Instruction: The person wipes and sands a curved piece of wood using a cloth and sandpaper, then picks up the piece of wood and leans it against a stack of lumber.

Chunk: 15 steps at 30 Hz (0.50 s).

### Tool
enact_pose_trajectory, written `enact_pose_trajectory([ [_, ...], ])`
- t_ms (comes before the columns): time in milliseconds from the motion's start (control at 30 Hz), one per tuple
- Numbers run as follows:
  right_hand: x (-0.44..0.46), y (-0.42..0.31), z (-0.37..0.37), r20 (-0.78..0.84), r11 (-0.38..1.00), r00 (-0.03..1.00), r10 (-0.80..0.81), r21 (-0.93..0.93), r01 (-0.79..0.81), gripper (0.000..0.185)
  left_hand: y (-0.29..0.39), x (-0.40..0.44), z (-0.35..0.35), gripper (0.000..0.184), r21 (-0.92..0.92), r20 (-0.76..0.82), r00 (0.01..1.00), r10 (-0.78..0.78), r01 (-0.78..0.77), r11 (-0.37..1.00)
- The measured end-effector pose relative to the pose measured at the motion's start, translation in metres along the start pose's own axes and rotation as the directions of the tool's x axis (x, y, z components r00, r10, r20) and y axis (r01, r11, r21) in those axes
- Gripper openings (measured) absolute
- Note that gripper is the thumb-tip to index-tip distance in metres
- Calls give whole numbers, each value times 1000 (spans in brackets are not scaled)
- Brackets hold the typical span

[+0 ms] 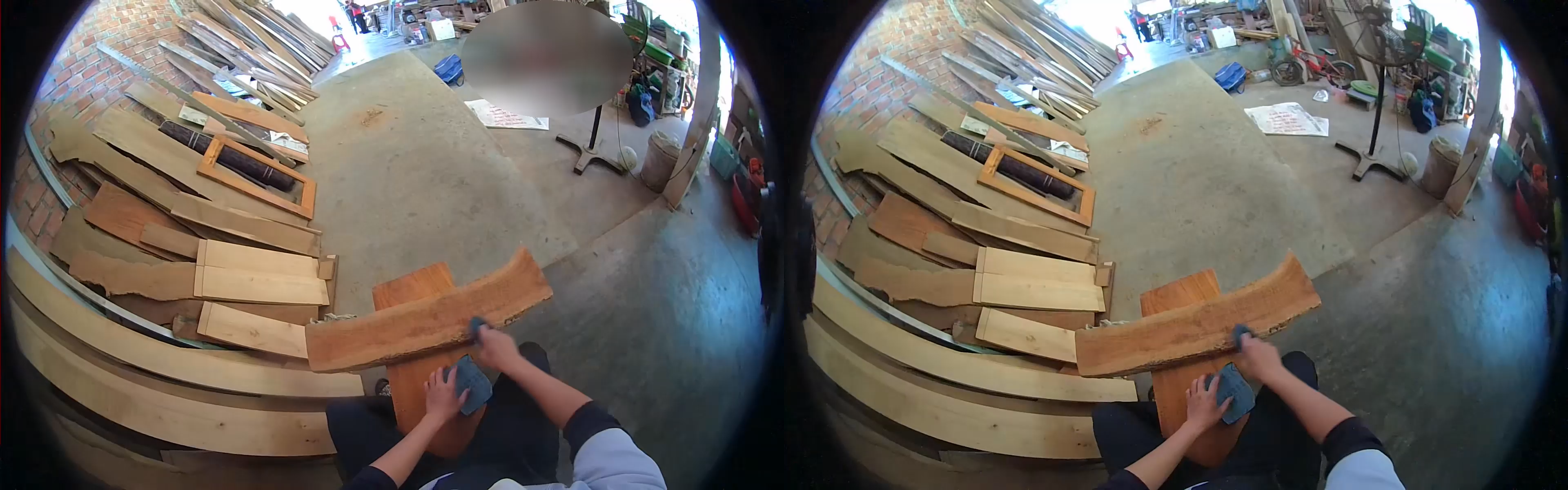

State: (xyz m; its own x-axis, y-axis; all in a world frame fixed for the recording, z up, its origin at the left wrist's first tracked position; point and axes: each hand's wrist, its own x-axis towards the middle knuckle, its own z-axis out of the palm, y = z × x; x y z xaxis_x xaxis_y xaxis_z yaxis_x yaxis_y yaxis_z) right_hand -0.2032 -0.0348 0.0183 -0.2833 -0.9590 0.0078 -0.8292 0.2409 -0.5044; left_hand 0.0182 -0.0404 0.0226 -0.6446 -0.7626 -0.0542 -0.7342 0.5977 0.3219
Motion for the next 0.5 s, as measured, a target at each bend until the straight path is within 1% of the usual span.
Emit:
enact_pose_trajectory([
  [67, 5, -30, 1, 82, 995, 993, -90, -31, 93, 32, 4, 1, 0, 80, -50, 35, 991, -126, 127, 991],
  [100, 7, -37, 3, 127, 989, 982, -138, -40, 144, 34, 2, -1, 0, 83, -32, 43, 986, -161, 162, 986],
  [133, 9, -34, -4, 119, 991, 984, -130, 4, 131, 35, 0, 2, -1, 85, -15, 43, 980, -192, 193, 981],
  [167, 9, -26, -16, 100, 994, 989, -107, 6, 107, 33, -1, 6, -2, 87, -3, 40, 974, -221, 222, 975],
  [233, 6, -5, -52, 60, 998, 996, -64, 5, 64, 29, -8, 11, -11, 80, -125, 88, 965, -248, 258, 958],
  [267, 2, 5, -75, 5, 998, 999, 54, 36, -54, 27, -13, 12, -15, 76, -187, 115, 959, -260, 278, 942],
  [300, 0, 19, -96, -49, 983, 984, 173, 72, -170, 26, -19, 15, -19, 67, -332, 197, 953, -231, 287, 899],
  [367, 3, 70, -122, -135, 915, 908, 396, -23, -402, 26, -33, 20, -23, 50, -587, 343, 930, -133, 322, 743],
  [400, 6, 99, -127, -243, 877, 858, 452, -51, -477, 26, -28, 16, -38, 42, -599, 189, 973, -130, 220, 770],
  [433, 9, 118, -128, -350, 831, 792, 500, -64, -553, 25, -16, 4, -65, 35, -589, 32, 992, -120, 116, 800],
  [467, 15, 119, -132, -376, 813, 774, 509, -84, -576, 26, -10, -4, -87, 29, -559, -123, 987, -100, 14, 829],
  [500, 21, 118, -140, -403, 792, 753, 519, -104, -602, 26, -14, -14, -94, 32, -359, -191, 981, 30, -99, 928],
])
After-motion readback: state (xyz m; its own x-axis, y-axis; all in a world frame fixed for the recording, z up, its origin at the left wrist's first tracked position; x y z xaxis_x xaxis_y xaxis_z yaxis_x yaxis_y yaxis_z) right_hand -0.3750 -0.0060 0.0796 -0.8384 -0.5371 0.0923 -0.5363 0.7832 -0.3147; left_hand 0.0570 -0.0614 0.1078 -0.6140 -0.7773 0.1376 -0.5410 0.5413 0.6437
